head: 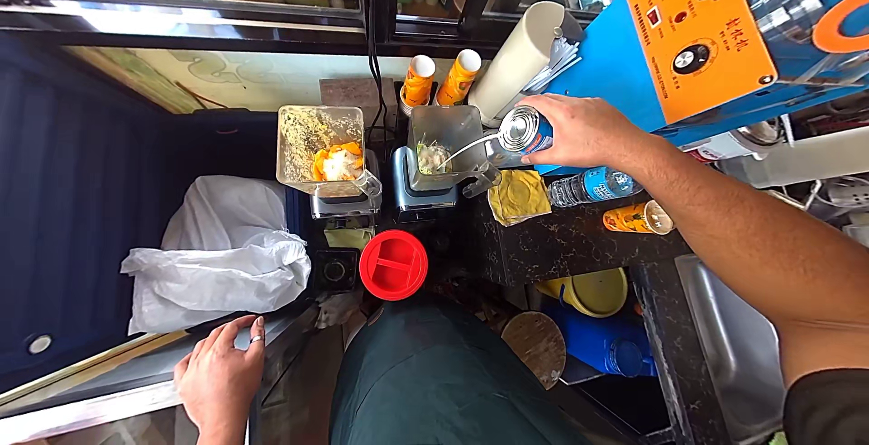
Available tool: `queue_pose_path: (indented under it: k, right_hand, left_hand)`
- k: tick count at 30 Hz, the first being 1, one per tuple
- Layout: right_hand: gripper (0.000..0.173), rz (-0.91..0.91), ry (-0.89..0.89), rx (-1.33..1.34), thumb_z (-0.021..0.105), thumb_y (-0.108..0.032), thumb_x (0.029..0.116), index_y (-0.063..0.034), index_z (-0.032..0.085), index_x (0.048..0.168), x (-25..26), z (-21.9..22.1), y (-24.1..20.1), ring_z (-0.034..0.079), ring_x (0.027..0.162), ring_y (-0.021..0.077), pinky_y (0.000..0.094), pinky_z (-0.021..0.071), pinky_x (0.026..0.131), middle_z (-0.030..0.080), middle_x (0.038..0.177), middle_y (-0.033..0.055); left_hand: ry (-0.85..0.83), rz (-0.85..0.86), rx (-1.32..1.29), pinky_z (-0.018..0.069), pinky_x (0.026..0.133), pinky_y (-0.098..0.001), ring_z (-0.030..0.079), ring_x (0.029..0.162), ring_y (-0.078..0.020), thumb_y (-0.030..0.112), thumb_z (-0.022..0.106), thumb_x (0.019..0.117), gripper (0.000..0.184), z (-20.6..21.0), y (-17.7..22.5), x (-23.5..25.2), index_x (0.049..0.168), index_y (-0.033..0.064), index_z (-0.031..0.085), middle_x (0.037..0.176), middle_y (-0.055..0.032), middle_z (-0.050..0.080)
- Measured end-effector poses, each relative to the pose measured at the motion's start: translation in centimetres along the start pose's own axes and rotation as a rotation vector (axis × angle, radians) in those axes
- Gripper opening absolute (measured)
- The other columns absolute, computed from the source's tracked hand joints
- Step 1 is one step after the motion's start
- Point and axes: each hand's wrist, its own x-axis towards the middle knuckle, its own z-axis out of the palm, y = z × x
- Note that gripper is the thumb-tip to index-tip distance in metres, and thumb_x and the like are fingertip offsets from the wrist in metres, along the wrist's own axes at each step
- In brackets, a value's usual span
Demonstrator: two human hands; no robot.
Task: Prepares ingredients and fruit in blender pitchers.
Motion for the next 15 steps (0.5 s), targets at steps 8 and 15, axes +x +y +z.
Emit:
queue_pose_path:
  k: [8, 15]
  right_hand:
    - [0.083, 0.008, -0.015, -0.035, 0.085, -0.050, 0.0739, -0.0217, 0.052, 0.144, 1.3, -0.4, -0.2, 0.067, 0.112, 0.0318, 0.0614, 0.0542, 0.084, 0.064, 0.133, 0.0076]
    - [0.082, -0.009, -0.022, -0.032, 0.085, -0.052, 0.0739, -0.0206, 0.052, 0.143, 0.9, -0.6, -0.9, 0.067, 0.110, 0.0319, 0.0605, 0.0550, 0.082, 0.065, 0.130, 0.0081]
  left_hand:
    - [0.016, 0.003, -0.005, 0.0412, 0.099, -0.0606, 0.067, 0.108, -0.0319, 0.047, 0.045, 0.0999, 0.043, 0.1, -0.2, 0.0, 0.106, 0.0175, 0.076, 0.109, -0.0092, 0.074]
    - [0.019, 0.010, -0.018, 0.0417, 0.099, -0.0619, 0.067, 0.108, -0.0336, 0.046, 0.045, 0.0997, 0.043, -0.1, -0.2, 0.0, 0.105, 0.0167, 0.076, 0.109, -0.0099, 0.075]
